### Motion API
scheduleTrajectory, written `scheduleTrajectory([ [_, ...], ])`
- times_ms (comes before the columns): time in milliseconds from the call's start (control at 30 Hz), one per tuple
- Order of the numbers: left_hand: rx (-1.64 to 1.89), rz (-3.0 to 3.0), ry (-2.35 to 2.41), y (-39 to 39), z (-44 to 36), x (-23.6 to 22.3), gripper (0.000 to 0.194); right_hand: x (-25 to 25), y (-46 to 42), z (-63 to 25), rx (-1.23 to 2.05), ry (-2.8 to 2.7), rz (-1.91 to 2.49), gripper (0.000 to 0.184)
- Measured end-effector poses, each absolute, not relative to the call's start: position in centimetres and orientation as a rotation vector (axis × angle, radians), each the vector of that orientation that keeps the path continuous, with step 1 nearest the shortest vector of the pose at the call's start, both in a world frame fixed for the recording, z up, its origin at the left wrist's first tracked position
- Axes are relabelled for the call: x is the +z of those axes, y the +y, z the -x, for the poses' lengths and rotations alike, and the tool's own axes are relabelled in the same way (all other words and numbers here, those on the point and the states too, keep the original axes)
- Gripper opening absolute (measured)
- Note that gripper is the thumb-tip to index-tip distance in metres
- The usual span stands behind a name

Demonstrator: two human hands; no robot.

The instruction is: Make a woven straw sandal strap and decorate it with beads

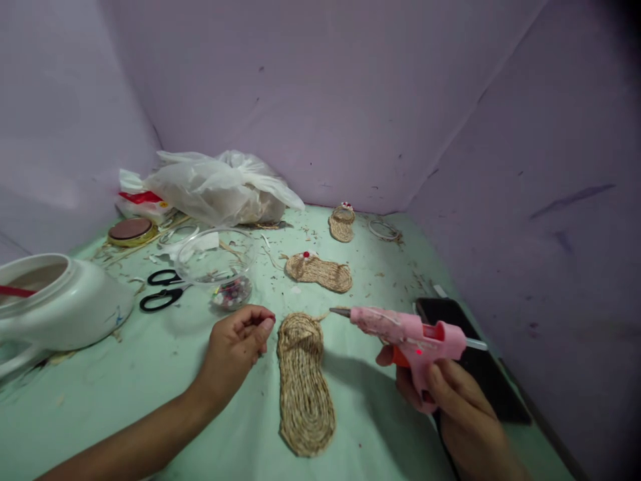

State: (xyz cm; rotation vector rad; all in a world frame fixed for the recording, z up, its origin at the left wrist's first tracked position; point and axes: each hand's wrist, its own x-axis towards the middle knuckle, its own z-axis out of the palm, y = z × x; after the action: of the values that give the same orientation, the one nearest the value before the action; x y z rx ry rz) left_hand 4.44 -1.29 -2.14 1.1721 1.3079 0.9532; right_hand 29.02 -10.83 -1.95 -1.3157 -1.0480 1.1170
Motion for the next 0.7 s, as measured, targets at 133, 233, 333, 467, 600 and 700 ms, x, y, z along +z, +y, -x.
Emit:
scheduleTrajectory([
  [133,0.939,-1.173,1.313,-1.2,-4.5,-2.3,0.033,-2.3,-11.0,-28.5,1.118,-1.084,1.360,0.036],
  [233,0.942,-1.185,1.308,-1.2,-4.5,-2.5,0.032,-2.2,-11.0,-27.9,1.086,-1.089,1.396,0.036],
  [333,0.940,-1.189,1.304,-1.3,-4.4,-2.6,0.033,-2.0,-11.1,-27.8,1.065,-1.085,1.421,0.037],
  [467,0.933,-1.191,1.306,-1.2,-4.4,-2.6,0.033,-1.9,-11.1,-28.1,1.068,-1.097,1.451,0.040],
  [600,0.940,-1.185,1.299,-1.2,-4.4,-2.5,0.031,-2.3,-11.0,-28.6,1.103,-1.141,1.464,0.039],
  [700,0.945,-1.172,1.297,-1.3,-4.4,-2.4,0.031,-2.4,-11.0,-28.7,1.121,-1.145,1.465,0.039],
])
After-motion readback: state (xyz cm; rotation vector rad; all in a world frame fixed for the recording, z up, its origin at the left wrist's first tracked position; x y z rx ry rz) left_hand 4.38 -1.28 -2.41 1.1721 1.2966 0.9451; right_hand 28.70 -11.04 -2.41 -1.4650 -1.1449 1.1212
